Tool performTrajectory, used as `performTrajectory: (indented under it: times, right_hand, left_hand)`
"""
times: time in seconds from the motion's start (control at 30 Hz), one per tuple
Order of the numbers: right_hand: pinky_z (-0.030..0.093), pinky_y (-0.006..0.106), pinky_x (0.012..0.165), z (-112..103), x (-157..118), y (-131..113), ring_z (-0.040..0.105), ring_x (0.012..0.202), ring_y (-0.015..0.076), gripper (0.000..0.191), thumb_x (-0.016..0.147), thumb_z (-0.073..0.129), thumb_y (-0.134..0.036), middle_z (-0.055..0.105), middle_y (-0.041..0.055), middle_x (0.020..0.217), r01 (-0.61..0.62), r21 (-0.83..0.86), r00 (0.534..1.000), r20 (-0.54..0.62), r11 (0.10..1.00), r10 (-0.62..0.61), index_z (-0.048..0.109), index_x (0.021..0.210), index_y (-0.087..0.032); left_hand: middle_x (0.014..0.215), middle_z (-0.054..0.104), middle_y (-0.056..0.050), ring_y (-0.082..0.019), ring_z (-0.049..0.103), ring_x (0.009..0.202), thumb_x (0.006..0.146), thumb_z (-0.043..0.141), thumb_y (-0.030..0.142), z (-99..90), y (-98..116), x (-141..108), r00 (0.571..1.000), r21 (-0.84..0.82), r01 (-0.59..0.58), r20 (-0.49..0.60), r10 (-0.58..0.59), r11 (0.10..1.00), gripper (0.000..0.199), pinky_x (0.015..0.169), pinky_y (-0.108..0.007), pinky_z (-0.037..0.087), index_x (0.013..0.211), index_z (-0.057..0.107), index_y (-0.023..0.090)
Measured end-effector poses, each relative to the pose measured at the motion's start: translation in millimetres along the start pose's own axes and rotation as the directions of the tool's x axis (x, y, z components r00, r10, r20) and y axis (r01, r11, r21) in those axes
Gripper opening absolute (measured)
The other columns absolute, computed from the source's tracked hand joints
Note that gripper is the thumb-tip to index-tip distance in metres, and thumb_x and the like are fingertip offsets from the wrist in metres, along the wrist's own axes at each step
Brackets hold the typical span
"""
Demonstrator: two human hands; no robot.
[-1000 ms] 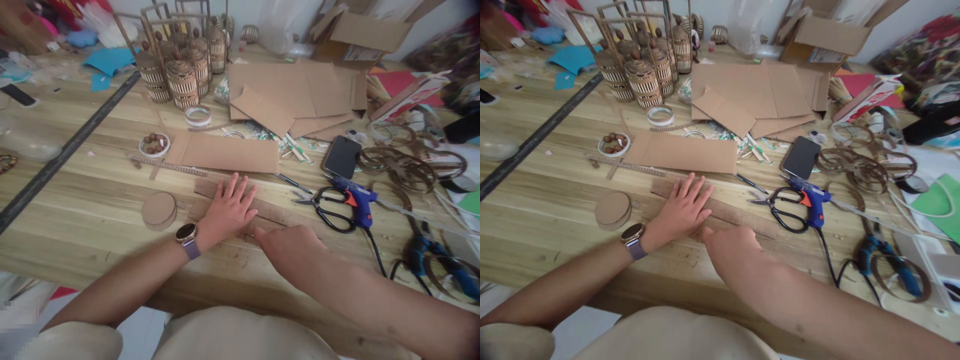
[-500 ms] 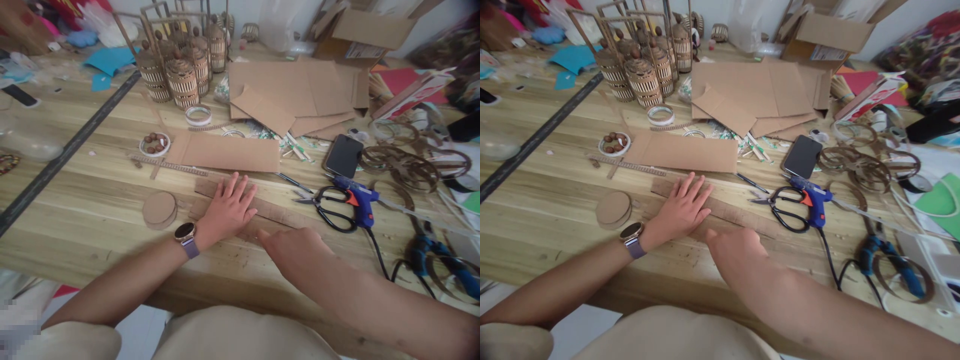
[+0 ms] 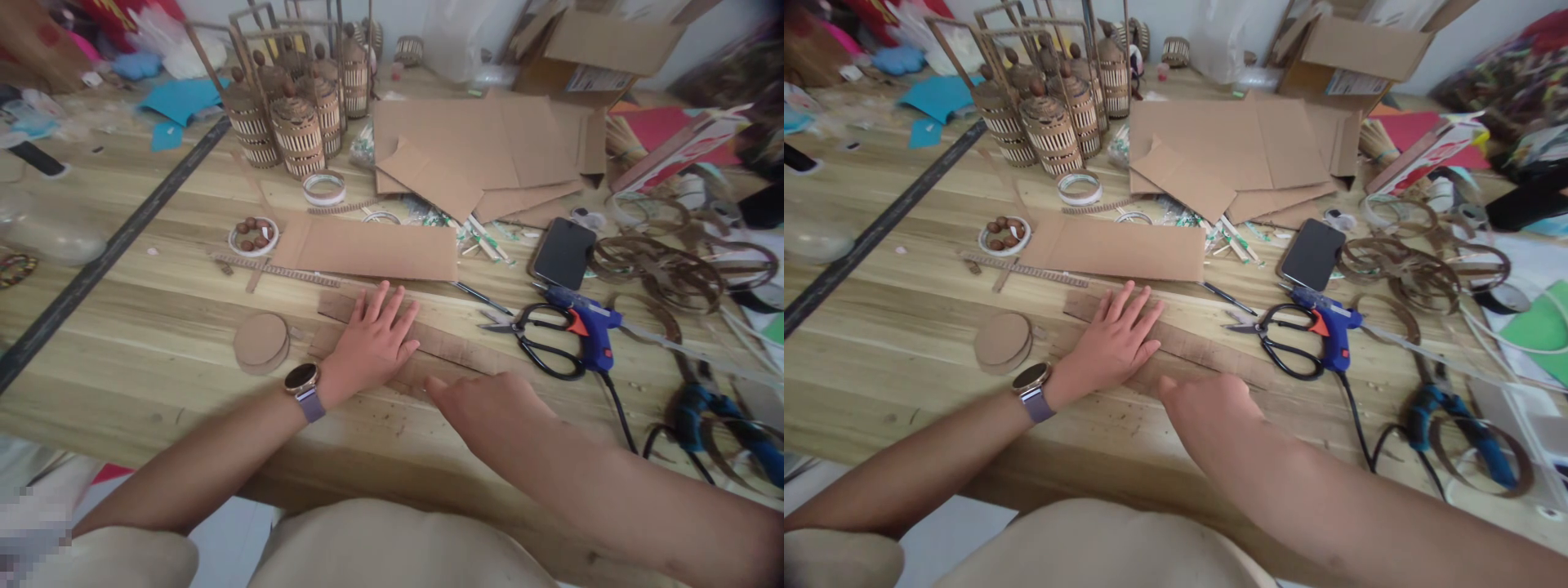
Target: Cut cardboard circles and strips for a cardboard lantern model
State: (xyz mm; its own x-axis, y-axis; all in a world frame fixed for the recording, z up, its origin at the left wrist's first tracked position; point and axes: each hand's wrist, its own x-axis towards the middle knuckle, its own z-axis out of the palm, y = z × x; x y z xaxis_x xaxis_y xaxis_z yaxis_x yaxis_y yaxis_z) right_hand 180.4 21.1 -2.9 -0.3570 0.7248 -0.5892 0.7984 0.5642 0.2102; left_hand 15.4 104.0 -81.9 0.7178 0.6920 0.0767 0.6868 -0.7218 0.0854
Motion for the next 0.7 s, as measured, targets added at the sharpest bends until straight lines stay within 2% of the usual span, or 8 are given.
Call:
performTrajectory:
  times: [0.2,0.37,0.53,0.63,0.7]
  right_hand:
    - [0.045,0.024,0.044,6.8,-0.4,1.6,0.076,0.062,0.0262,0.053,0.068,0.066,0.011,0.078,0.0064,0.074,-0.008,0.01,0.999,-0.049,1.0,0.008,0.069,0.113,-0.017]
    - [0.042,0.023,0.042,13.7,-1.3,4.2,0.076,0.061,0.0276,0.048,0.067,0.065,0.01,0.077,0.0057,0.07,-0.01,0.036,1.0,-0.02,0.999,0.011,0.069,0.106,-0.018]
    - [0.042,0.025,0.044,20.0,-5.2,7.5,0.076,0.062,0.0291,0.055,0.068,0.062,0.011,0.077,0.0066,0.071,-0.027,0.06,0.999,-0.029,0.998,0.029,0.069,0.114,-0.019]
    - [0.042,0.025,0.045,18.9,-5.8,8.9,0.077,0.063,0.0295,0.06,0.069,0.064,0.01,0.078,0.008,0.073,-0.033,0.085,0.999,0.034,0.996,0.03,0.066,0.12,-0.019]
    - [0.04,0.025,0.044,16.0,-6.3,10.0,0.077,0.065,0.0295,0.056,0.072,0.065,0.008,0.078,0.0089,0.075,-0.045,0.104,0.996,0.083,0.993,0.037,0.066,0.121,-0.018]
  left_hand:
    - [0.165,0.031,-0.021,-0.043,0.021,0.154,0.107,0.034,0.046,-0.3,0.2,-0.1,1.0,-0.001,0.0,0.004,0.0,1.0,0.061,0.12,-0.065,0.026,0.156,0.039,0.011]
    - [0.165,0.031,-0.02,-0.042,0.02,0.154,0.107,0.033,0.046,1.4,-0.5,0.0,1.0,-0.004,0.001,0.001,-0.001,1.0,0.061,0.121,-0.064,0.024,0.156,0.039,0.011]
    - [0.165,0.031,-0.021,-0.043,0.021,0.154,0.107,0.034,0.046,1.8,-0.5,0.0,1.0,-0.007,0.003,0.001,-0.003,1.0,0.061,0.121,-0.064,0.025,0.156,0.039,0.011]
    - [0.165,0.032,-0.021,-0.043,0.02,0.154,0.106,0.035,0.046,0.7,-0.3,0.3,1.0,-0.006,0.004,0.006,-0.004,1.0,0.061,0.121,-0.065,0.025,0.156,0.039,0.011]
    - [0.164,0.032,-0.021,-0.043,0.021,0.154,0.106,0.035,0.045,0.0,-0.2,0.5,1.0,-0.008,0.007,0.018,-0.007,1.0,0.061,0.121,-0.065,0.024,0.156,0.039,0.011]
